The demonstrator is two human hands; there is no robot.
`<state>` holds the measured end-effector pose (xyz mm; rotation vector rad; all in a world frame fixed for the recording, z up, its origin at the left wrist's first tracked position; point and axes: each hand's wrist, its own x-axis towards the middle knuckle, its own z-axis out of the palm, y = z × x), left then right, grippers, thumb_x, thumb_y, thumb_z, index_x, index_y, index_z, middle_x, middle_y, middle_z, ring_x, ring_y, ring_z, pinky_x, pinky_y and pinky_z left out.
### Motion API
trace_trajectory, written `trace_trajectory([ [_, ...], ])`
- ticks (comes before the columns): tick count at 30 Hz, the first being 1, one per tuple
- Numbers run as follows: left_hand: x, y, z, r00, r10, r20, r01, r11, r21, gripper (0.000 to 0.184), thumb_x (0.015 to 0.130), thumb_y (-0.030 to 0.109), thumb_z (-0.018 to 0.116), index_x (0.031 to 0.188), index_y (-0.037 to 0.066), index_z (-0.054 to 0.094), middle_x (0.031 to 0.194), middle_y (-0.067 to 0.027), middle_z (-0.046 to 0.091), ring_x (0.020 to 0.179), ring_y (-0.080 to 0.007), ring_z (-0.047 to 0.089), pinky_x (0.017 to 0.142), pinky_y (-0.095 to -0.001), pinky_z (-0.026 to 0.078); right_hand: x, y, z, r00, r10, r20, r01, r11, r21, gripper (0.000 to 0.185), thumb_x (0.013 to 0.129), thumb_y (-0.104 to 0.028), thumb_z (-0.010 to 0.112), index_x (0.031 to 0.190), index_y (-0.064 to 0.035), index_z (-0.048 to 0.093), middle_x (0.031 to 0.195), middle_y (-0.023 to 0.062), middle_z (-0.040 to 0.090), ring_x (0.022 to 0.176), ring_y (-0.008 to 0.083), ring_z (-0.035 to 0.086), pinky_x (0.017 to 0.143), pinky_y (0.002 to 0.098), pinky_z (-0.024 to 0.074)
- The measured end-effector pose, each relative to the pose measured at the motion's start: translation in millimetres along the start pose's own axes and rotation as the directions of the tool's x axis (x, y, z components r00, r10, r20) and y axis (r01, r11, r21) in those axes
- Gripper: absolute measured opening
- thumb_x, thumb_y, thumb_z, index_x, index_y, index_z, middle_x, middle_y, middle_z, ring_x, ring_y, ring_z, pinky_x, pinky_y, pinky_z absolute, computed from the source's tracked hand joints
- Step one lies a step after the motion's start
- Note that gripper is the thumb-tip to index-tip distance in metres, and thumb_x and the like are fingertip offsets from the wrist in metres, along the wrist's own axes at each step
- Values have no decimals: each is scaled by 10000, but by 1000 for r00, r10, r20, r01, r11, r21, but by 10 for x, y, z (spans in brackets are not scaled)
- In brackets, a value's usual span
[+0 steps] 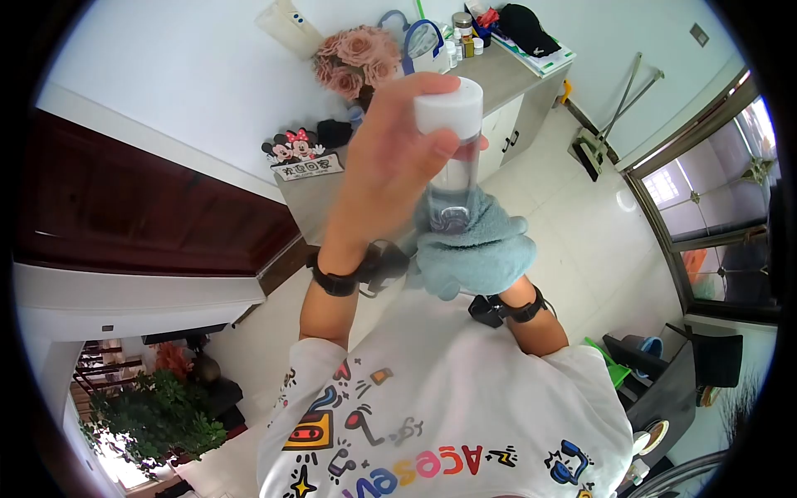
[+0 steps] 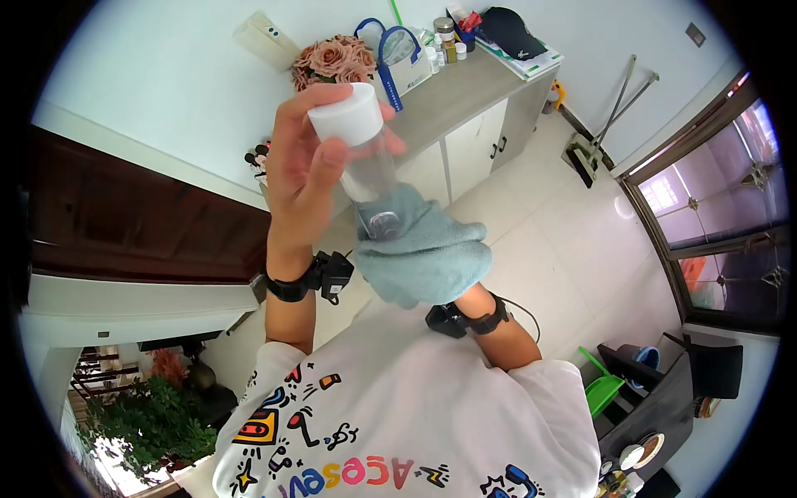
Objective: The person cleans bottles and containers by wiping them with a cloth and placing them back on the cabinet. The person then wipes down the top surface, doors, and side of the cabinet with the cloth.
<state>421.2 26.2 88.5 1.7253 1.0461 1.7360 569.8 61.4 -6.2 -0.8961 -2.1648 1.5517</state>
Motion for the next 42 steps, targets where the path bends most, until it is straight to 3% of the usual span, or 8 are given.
trace_trajectory([
  [4, -12, -52, 99, 996, -22, 92, 20, 1000, 14, 431, 1028, 298, 537, 1351, 35, 427, 1168, -208, 632, 965, -266, 680, 883, -377, 522, -33, -108, -109, 995, -60, 75, 54, 996, 75, 370, 743, -325, 777, 968, -76, 621, 787, 73, 674, 681, 180, 636, 645, 332, 487],
  [8, -94, -13, 97, 990, 104, -93, -62, 925, 376, 386, 1033, 269, 516, 1315, 14, 449, 1147, -174, 635, 1017, -241, 643, 907, -360, 489, -261, -436, -174, 997, 13, -71, 9, 957, 291, 297, 758, -73, 751, 1016, -21, 614, 867, 40, 670, 758, 107, 616, 688, 268, 512],
  [13, -558, 39, -60, 992, 51, -118, 22, 838, 545, 231, 1022, 198, 494, 1116, 7, 585, 1006, -116, 622, 933, -212, 590, 850, -342, 479, -195, -32, -34, 924, -10, -382, 340, 480, 809, 152, 845, -35, 672, 989, -25, 624, 916, 78, 668, 779, 121, 637, 640, 258, 504],
  [19, -848, -172, 231, 985, -76, -158, 145, 863, 484, 124, 907, 35, 628, 1024, -8, 620, 972, -106, 601, 837, -177, 578, 757, -309, 482, -90, 375, -19, 704, -154, -694, 396, 896, 203, 207, 773, -179, 698, 954, -81, 671, 976, 136, 668, 966, 340, 591, 842, 442, 481],
  [21, -904, -166, 281, 992, -39, -122, 110, 750, 653, 219, 861, -9, 669, 1072, -10, 613, 1002, -114, 599, 828, -181, 596, 761, -295, 490, -131, 457, -23, 725, -168, -667, 367, 915, 168, 249, 748, -232, 716, 948, -90, 676, 972, 124, 669, 974, 360, 582, 854, 448, 472],
  [30, -940, -176, 314, 974, -193, -121, 228, 845, 483, 400, 836, 22, 712, 1203, 2, 555, 1029, -138, 597, 845, -242, 616, 776, -322, 497, -281, -47, -64, 728, -414, -547, 317, 910, -266, 282, 727, -188, 684, 977, -57, 675, 942, 155, 666, 937, 380, 594, 811, 450, 489],
  [36, -890, -55, 298, 972, -159, -172, 228, 817, 529, 433, 839, 67, 713, 1223, 6, 523, 1008, -157, 587, 879, -318, 601, 817, -371, 483, -189, -69, 103, 751, -350, -560, 311, 936, -167, 316, 739, -175, 670, 1017, -26, 669, 1037, 210, 642, 972, 417, 579, 841, 466, 482],
  [42, -909, -69, 196, 962, -133, -239, 240, 827, 508, 470, 831, 80, 714, 1252, 2, 521, 1101, -199, 618, 962, -334, 626, 863, -368, 480, -185, -90, 119, 773, -526, -354, 383, 833, -399, 302, 797, -146, 640, 1073, -25, 660, 1106, 189, 638, 1025, 397, 586, 884, 456, 473],
])
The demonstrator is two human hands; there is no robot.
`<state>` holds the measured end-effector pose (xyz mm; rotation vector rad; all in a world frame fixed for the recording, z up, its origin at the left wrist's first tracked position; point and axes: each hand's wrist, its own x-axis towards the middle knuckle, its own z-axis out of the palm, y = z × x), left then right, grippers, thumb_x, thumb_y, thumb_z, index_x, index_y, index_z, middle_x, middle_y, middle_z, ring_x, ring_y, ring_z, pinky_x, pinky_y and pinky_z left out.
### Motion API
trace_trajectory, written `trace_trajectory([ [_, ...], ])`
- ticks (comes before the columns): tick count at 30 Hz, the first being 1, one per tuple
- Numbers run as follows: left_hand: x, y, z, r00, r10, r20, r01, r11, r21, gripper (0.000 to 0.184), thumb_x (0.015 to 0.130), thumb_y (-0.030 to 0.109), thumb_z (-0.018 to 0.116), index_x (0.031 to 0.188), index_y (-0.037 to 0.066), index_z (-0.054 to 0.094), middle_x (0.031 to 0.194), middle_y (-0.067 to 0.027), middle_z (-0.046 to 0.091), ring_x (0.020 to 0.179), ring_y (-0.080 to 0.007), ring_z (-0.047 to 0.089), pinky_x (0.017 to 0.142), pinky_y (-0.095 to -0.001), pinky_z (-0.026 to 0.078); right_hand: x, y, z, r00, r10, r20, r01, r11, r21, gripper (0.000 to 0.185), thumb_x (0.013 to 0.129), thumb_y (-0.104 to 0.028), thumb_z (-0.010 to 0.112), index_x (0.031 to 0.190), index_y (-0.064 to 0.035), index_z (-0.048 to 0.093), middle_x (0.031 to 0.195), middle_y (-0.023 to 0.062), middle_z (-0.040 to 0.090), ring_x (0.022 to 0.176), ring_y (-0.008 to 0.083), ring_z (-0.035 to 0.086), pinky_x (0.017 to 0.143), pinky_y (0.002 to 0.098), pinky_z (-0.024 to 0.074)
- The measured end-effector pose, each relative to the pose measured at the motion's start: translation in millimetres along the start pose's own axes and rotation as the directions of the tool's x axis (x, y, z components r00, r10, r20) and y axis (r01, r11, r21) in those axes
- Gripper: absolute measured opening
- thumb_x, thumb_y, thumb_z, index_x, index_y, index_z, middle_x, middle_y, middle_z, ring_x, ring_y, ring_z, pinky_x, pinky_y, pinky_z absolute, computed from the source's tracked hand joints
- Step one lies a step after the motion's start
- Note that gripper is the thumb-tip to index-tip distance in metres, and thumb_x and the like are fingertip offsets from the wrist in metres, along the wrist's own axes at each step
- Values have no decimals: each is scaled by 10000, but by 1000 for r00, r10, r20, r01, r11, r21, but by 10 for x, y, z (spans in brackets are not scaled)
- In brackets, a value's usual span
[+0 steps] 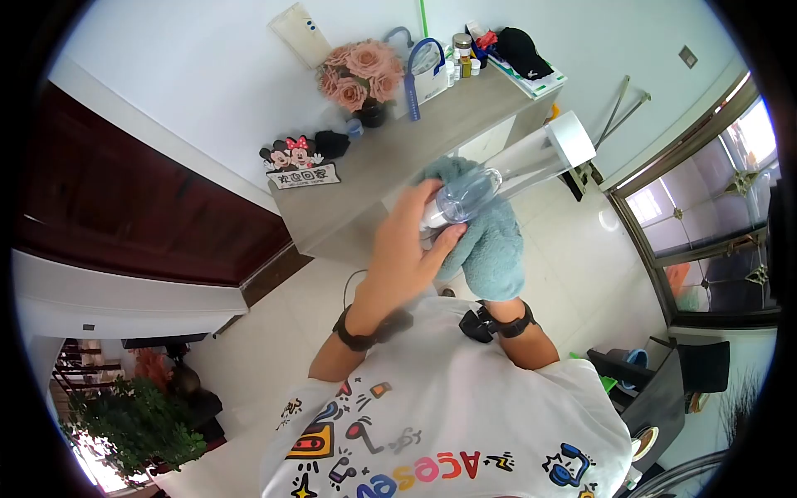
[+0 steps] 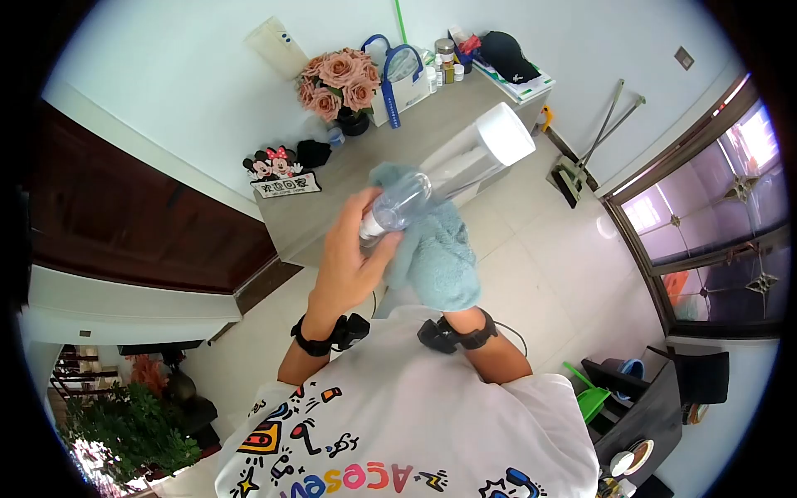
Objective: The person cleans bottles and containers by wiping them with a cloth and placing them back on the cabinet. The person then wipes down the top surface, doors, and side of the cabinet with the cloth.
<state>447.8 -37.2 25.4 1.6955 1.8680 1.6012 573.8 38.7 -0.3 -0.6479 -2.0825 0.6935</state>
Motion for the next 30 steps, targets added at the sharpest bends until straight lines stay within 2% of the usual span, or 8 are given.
trace_trajectory([
  [8, -12, -23, -76, 1000, -5, 5, 5, 999, 47, 441, 818, 80, 717, 1214, -11, 545, 1001, -210, 665, 900, -348, 670, 817, -374, 511, -61, 192, 40, 978, -199, -56, 184, 960, -210, 190, 757, -92, 655, 932, -22, 682, 1041, 126, 685, 979, 318, 629, 848, 411, 503],
  [13, -200, -212, 191, 999, -31, 31, 32, 999, -44, 435, 847, 210, 739, 1180, -3, 560, 884, -183, 674, 784, -362, 678, 706, -391, 532, 47, 171, -152, 995, 101, -16, -89, 933, 348, 139, 756, -67, 648, 874, -23, 706, 948, 96, 699, 889, 287, 648, 759, 362, 531],
  [15, -262, -221, 269, 993, -79, 90, 85, 994, -73, 423, 862, 213, 727, 1175, -13, 555, 868, -185, 678, 781, -357, 685, 706, -386, 531, 75, 184, -248, 998, 31, -52, -24, 990, 140, 136, 769, -49, 647, 888, -26, 709, 925, 87, 695, 865, 265, 646, 742, 339, 533],
  [17, -240, -215, 267, 985, -85, 152, 108, 983, -148, 418, 875, 221, 720, 1173, -18, 551, 898, -192, 679, 795, -348, 685, 709, -379, 529, 122, 209, -347, 978, -205, -40, 178, 919, -353, 155, 788, -33, 650, 931, -29, 708, 923, 85, 687, 851, 237, 641, 736, 312, 531],
  [19, -211, -227, 254, 977, -67, 203, 109, 972, -207, 424, 884, 229, 716, 1179, -23, 545, 928, -188, 680, 803, -319, 681, 713, -371, 526, 188, 269, -407, 965, -204, -165, 145, 940, -310, 183, 823, -52, 657, 1001, -33, 694, 936, 83, 683, 856, 216, 638, 748, 304, 530],
  [22, -192, -245, 246, 968, -28, 249, 103, 950, -294, 445, 893, 234, 711, 1200, -35, 534, 956, -159, 678, 804, -247, 659, 716, -354, 520, 136, 534, -347, 961, 147, -232, -59, 935, 349, 310, 913, -139, 648, 1193, -18, 592, 1115, 104, 633, 982, 224, 612, 855, 331, 518],
  [25, -161, -250, 255, 954, -27, 298, 153, 900, -407, 454, 904, 222, 697, 1220, -53, 521, 944, -110, 661, 795, -178, 616, 696, -328, 508, 188, 447, -286, 923, 219, -317, -51, 885, 464, 305, 897, -171, 667, 1184, -69, 644, 1039, 80, 685, 919, 232, 648, 866, 351, 521],
  [30, -240, -540, 188, 857, -14, 516, 390, 671, -630, 493, 945, 255, 650, 1311, -38, 501, 880, -57, 635, 585, -120, 537, 548, -262, 436, 85, 402, -355, 980, -164, -112, 152, 983, -108, 377, 886, -194, 670, 1242, -80, 630, 1159, 106, 656, 1024, 257, 630, 903, 346, 507],
])
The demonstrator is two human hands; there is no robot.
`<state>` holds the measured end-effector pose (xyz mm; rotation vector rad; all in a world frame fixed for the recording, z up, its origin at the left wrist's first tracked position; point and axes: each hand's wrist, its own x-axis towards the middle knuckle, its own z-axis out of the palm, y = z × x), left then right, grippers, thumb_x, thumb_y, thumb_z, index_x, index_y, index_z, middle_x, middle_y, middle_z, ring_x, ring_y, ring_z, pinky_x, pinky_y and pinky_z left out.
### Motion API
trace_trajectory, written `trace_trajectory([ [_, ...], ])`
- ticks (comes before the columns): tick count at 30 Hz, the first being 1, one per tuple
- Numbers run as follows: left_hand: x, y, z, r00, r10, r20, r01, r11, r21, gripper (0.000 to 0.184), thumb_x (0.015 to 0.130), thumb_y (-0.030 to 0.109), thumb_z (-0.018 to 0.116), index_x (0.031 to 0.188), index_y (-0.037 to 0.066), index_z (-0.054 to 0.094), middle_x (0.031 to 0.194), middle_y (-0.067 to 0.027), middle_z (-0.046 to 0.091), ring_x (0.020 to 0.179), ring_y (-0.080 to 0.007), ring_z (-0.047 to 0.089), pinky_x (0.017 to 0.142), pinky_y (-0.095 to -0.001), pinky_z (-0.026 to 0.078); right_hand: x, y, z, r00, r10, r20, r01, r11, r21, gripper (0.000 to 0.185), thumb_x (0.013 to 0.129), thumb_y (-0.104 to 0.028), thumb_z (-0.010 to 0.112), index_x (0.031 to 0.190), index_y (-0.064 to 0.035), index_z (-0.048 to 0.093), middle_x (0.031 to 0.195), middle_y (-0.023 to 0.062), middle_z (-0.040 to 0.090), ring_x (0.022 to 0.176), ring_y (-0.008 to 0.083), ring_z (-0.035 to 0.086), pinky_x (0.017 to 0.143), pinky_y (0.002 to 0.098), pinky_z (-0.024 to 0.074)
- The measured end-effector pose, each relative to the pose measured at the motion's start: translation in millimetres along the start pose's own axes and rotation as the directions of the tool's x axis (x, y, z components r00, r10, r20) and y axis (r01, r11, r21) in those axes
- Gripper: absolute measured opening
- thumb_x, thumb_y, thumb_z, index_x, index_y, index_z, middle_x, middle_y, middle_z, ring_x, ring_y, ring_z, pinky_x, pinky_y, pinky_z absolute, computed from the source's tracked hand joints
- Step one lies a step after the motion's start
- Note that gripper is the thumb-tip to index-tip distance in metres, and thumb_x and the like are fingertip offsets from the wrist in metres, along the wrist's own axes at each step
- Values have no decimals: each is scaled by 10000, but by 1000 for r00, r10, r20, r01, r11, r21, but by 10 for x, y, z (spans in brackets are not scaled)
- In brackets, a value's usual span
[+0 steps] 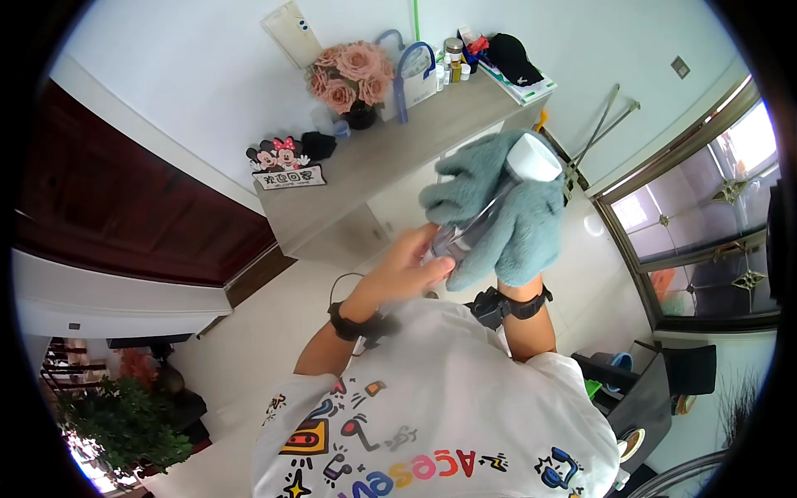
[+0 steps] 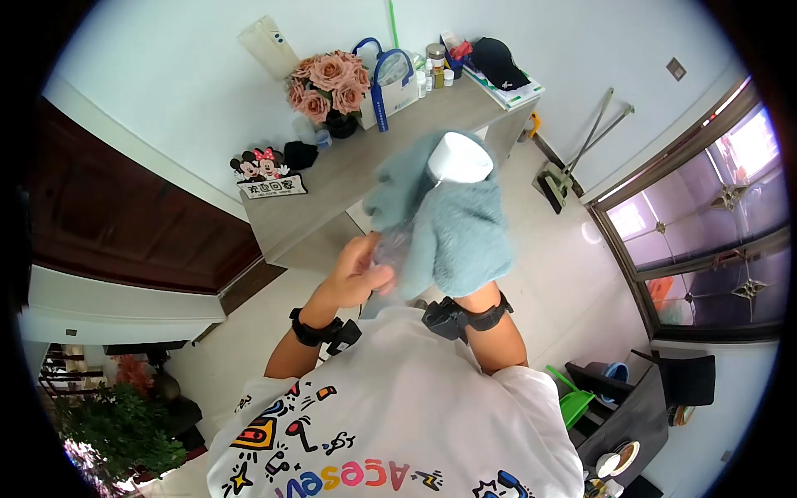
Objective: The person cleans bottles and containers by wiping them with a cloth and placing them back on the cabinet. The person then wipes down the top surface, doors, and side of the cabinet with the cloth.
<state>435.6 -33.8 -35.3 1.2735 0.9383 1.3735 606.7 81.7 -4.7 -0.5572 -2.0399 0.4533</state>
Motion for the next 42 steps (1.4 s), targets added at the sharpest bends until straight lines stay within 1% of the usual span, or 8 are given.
trace_trajectory([
  [8, -11, 225, 37, 974, 6, -228, -46, 984, -171, 415, 979, 221, 571, 1272, -69, 522, 996, -96, 667, 742, -149, 625, 623, -290, 506, -85, -156, 192, 936, 63, 347, -140, 969, 201, 397, 870, -188, 686, 1243, -71, 617, 1161, 98, 659, 1038, 239, 628, 909, 330, 500],
  [12, -81, 234, -128, 958, 42, -285, -37, 999, 24, 359, 957, 236, 580, 1167, -51, 630, 1081, -104, 690, 964, -172, 628, 910, -363, 489, -79, -221, 334, 913, 75, 402, -226, 912, 343, 400, 862, -179, 694, 1237, -64, 613, 1152, 93, 663, 1035, 228, 629, 910, 321, 497],
  [18, -85, 312, -6, 907, 188, -376, 11, 884, 467, 288, 949, 158, 520, 1107, -48, 644, 976, -203, 700, 914, -298, 679, 827, -381, 510, -24, -327, 462, 882, 75, 465, -351, 764, 542, 405, 851, -167, 706, 1227, -54, 606, 1138, 84, 670, 1031, 211, 630, 913, 307, 491],
  [21, -120, 405, -73, 950, 197, -242, 73, 612, 787, 277, 952, 163, 524, 1108, -30, 646, 913, -237, 670, 826, -363, 653, 746, -401, 507, 151, -508, 382, 886, 264, 381, -462, 422, 780, 372, 844, -139, 712, 1189, -42, 615, 1119, 79, 676, 1018, 193, 632, 900, 291, 493],
  [24, -128, 733, -79, 982, 145, -122, 45, 450, 892, 260, 946, 156, 546, 1109, -20, 646, 867, -231, 647, 787, -360, 634, 713, -423, 496, 209, -348, 246, 978, -57, 199, 17, 980, 200, 314, 828, -68, 705, 1128, -25, 621, 1085, 69, 675, 974, 169, 638, 830, 277, 513],
  [32, 63, 957, -119, 889, 396, -231, -148, 726, 672, 388, 973, 125, 537, 1335, -16, 527, 1193, -159, 647, 1087, -261, 616, 946, -382, 455, -107, -143, 291, 947, 192, 259, -282, 882, 377, 451, 770, -155, 708, 1178, -2, 592, 1119, 131, 637, 1011, 287, 612, 892, 340, 486],
  [39, 313, 979, -163, 990, 126, 60, -135, 975, 177, 756, 954, 308, 630, 1529, -16, 262, 1286, -189, 601, 1221, -266, 555, 1081, -397, 374, 41, -441, 236, 795, 263, 546, -132, 954, -268, 675, 729, -240, 749, 1281, 56, 496, 1138, 192, 600, 1001, 327, 600, 861, 351, 495],
  [42, 310, 1011, -154, 987, 150, 63, -159, 968, 196, 532, 946, 336, 646, 1346, 26, 486, 1239, -87, 640, 1190, -186, 548, 1066, -388, 386, 169, -564, 188, 769, 253, 588, -97, 954, -284, 607, 735, -230, 725, 1233, 38, 506, 1062, 167, 606, 952, 323, 602, 823, 363, 495],
])
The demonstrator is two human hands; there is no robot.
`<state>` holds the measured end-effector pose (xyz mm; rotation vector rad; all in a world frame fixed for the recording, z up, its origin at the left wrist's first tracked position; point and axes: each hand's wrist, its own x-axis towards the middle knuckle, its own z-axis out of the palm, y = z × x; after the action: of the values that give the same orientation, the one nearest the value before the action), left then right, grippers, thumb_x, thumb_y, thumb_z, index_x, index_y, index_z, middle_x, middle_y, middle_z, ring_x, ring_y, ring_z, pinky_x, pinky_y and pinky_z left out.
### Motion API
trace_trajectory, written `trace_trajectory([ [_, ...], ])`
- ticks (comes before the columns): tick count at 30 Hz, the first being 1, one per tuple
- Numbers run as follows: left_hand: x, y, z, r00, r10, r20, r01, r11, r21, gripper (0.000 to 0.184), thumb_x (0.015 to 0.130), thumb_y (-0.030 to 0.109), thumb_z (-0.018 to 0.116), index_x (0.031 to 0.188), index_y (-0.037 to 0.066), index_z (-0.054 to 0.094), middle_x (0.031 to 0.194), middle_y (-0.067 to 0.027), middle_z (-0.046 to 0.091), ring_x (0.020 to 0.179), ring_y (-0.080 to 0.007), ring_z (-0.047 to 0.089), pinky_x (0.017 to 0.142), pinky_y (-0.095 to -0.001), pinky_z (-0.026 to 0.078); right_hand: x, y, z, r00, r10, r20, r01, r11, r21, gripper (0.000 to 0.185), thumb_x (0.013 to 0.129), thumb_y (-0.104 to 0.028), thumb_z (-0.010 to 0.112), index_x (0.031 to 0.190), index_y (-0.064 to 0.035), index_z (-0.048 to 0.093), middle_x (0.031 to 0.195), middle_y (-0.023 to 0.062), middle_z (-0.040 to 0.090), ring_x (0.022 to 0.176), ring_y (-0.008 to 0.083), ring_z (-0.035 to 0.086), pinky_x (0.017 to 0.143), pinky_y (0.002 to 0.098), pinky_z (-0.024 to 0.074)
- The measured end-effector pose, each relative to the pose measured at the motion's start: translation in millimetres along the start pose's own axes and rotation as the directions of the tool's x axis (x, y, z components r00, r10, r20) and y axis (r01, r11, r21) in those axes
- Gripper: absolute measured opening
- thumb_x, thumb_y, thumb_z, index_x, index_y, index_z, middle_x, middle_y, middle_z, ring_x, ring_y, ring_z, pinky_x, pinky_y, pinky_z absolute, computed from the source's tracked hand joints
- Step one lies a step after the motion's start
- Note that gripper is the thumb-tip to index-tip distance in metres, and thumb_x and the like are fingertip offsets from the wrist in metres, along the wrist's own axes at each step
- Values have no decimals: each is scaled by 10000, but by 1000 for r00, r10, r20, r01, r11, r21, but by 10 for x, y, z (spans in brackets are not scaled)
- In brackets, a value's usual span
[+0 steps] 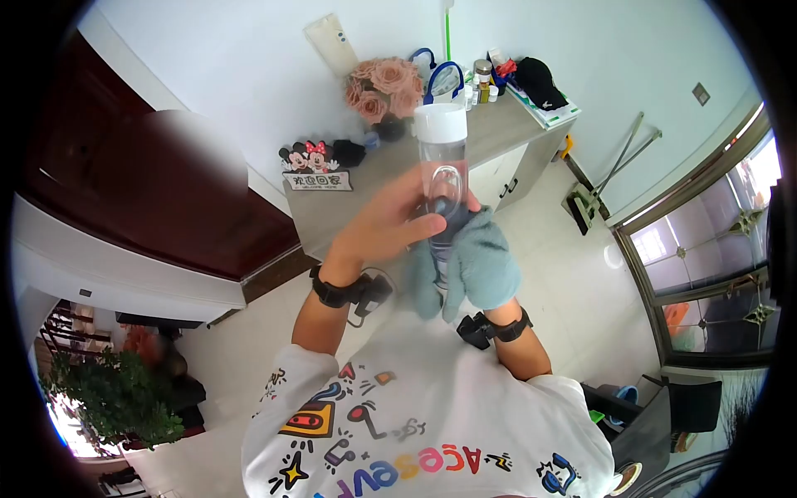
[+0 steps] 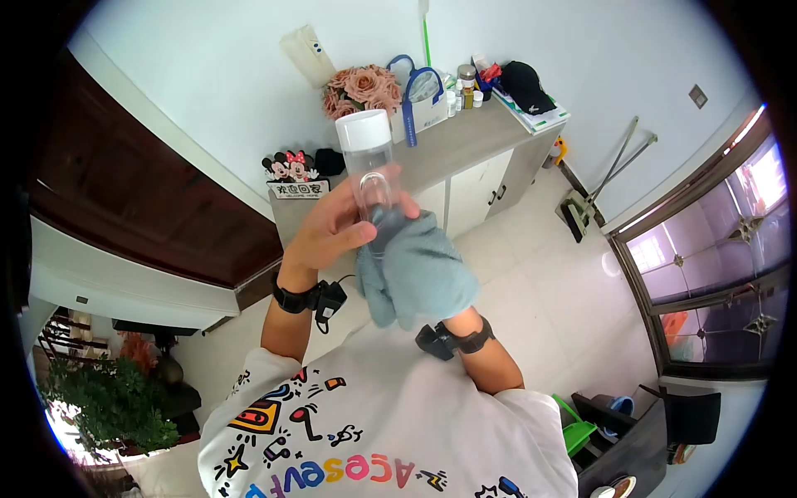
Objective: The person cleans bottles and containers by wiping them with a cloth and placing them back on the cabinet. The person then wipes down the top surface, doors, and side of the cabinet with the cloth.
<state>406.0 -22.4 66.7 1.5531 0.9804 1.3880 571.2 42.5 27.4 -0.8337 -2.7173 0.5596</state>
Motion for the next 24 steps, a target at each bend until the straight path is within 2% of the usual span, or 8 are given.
trace_trajectory([
  [1, 3, -17, 4, 1000, 14, -27, -13, 999, 29, 518, 938, 313, 657, 1334, 26, 490, 1229, -83, 645, 1178, -183, 553, 1061, -383, 390, 25, -16, -27, 997, -56, -44, 60, 994, 96, 540, 736, -220, 707, 1178, 29, 522, 1007, 150, 607, 904, 316, 602, 788, 365, 494],
  [2, -1, -51, 5, 998, 28, -53, -25, 998, 58, 504, 930, 291, 668, 1322, 25, 494, 1219, -79, 651, 1166, -179, 559, 1056, -377, 393, 67, -17, -37, 974, -113, -196, 176, 923, 342, 414, 734, -202, 676, 1064, 18, 556, 908, 121, 603, 808, 299, 599, 718, 362, 492],
  [4, -6, -83, 16, 993, 41, -115, -27, 992, 120, 493, 904, 233, 695, 1308, 29, 499, 1195, -72, 661, 1149, -173, 569, 1042, -367, 405, 115, -27, -45, 899, -172, -402, 408, 660, 631, 291, 733, -183, 645, 948, 5, 591, 810, 92, 600, 712, 282, 597, 648, 359, 489],
  [7, 5, -84, 35, 976, 40, -214, 3, 980, 200, 512, 853, 145, 737, 1299, 41, 509, 1160, -68, 673, 1137, -165, 579, 1014, -354, 430, 81, 37, 18, 914, -120, -388, 385, 560, 734, 282, 735, -183, 646, 943, 1, 593, 812, 92, 601, 715, 282, 596, 649, 360, 488],
  [12, -1, -60, 133, 948, 62, -312, 68, 919, 389, 517, 833, 105, 761, 1293, 22, 541, 1185, -83, 667, 1109, -172, 575, 997, -334, 417, -27, 141, 129, 928, -60, -369, 321, 631, 706, 268, 737, -182, 648, 934, -7, 596, 816, 93, 602, 718, 283, 595, 650, 361, 487],
  [15, 37, -129, 265, 896, 233, -378, 16, 834, 552, 454, 793, 137, 792, 1183, 29, 587, 1099, -88, 661, 1083, -187, 606, 963, -354, 459, -77, 169, 188, 925, -38, -378, 306, 664, 682, 260, 738, -181, 649, 928, -12, 597, 819, 93, 603, 721, 283, 595, 651, 362, 486],
  [21, -7, -219, 328, 897, 66, -437, 113, 922, 371, 508, 866, 95, 723, 1303, -9, 487, 1215, -123, 664, 1134, -175, 578, 1024, -336, 399, -98, 153, 183, 920, -82, -384, 324, 712, 624, 243, 741, -180, 650, 918, -21, 601, 823, 94, 604, 725, 283, 594, 654, 363, 485],
  [24, -30, -212, 128, 949, 0, -316, 114, 933, 342, 536, 884, 102, 700, 1343, -16, 451, 1219, -144, 659, 1155, -178, 575, 1036, -337, 397, -48, 136, 131, 918, -153, -365, 348, 752, 560, 235, 742, -179, 651, 913, -25, 602, 825, 95, 605, 727, 283, 593, 655, 364, 484],
])
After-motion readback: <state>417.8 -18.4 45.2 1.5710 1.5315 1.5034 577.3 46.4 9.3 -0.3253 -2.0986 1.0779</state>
